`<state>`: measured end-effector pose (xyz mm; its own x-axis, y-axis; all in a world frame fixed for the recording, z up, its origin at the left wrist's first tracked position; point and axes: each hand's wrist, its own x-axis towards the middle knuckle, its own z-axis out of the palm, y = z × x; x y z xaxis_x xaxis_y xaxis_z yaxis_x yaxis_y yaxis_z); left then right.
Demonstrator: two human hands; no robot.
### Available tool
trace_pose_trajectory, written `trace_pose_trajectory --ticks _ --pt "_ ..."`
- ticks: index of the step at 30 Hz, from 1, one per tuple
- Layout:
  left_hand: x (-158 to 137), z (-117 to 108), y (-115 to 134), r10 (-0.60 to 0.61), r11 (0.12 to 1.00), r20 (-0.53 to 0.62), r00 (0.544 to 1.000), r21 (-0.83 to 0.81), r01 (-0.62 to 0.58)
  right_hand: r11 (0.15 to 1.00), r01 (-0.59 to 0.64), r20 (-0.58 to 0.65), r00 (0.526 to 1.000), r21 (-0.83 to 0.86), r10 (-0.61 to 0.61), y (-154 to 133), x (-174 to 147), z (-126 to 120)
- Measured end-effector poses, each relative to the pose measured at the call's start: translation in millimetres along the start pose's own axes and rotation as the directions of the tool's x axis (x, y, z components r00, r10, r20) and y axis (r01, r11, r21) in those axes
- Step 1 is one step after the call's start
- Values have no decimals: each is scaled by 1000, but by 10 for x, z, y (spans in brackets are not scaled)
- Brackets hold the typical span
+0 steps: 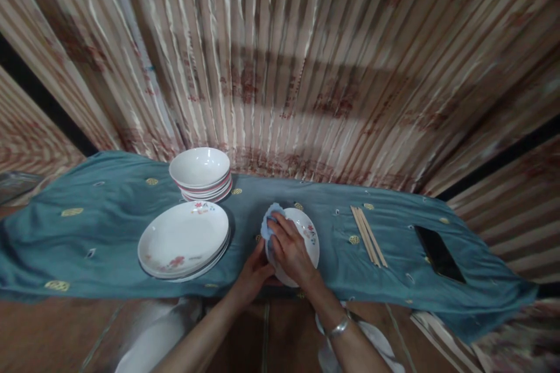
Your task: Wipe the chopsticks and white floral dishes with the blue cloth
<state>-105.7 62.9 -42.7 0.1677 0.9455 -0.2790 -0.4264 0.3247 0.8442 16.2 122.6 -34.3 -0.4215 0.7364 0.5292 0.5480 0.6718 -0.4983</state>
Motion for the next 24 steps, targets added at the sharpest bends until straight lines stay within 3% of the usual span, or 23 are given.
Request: trace_pose_trajectory --ticks 4,9,18,24 --pt "-16 34 45 31 999 60 998 21 -32 995 -28 -73 997 -94 21 203 128 -33" --pt "-36 37 59 34 999 86 996 30 -36 963 -169 -165 977 -212 135 428 224 -113" --pt "-23 -1 -3 8 1000 51 999 0 -8 820 -389 -103 918 -421 383 656 97 -228" --pt "-46 38 23 -16 1000 -33 999 -25 15 672 -487 -20 817 -559 576 637 -57 -345"
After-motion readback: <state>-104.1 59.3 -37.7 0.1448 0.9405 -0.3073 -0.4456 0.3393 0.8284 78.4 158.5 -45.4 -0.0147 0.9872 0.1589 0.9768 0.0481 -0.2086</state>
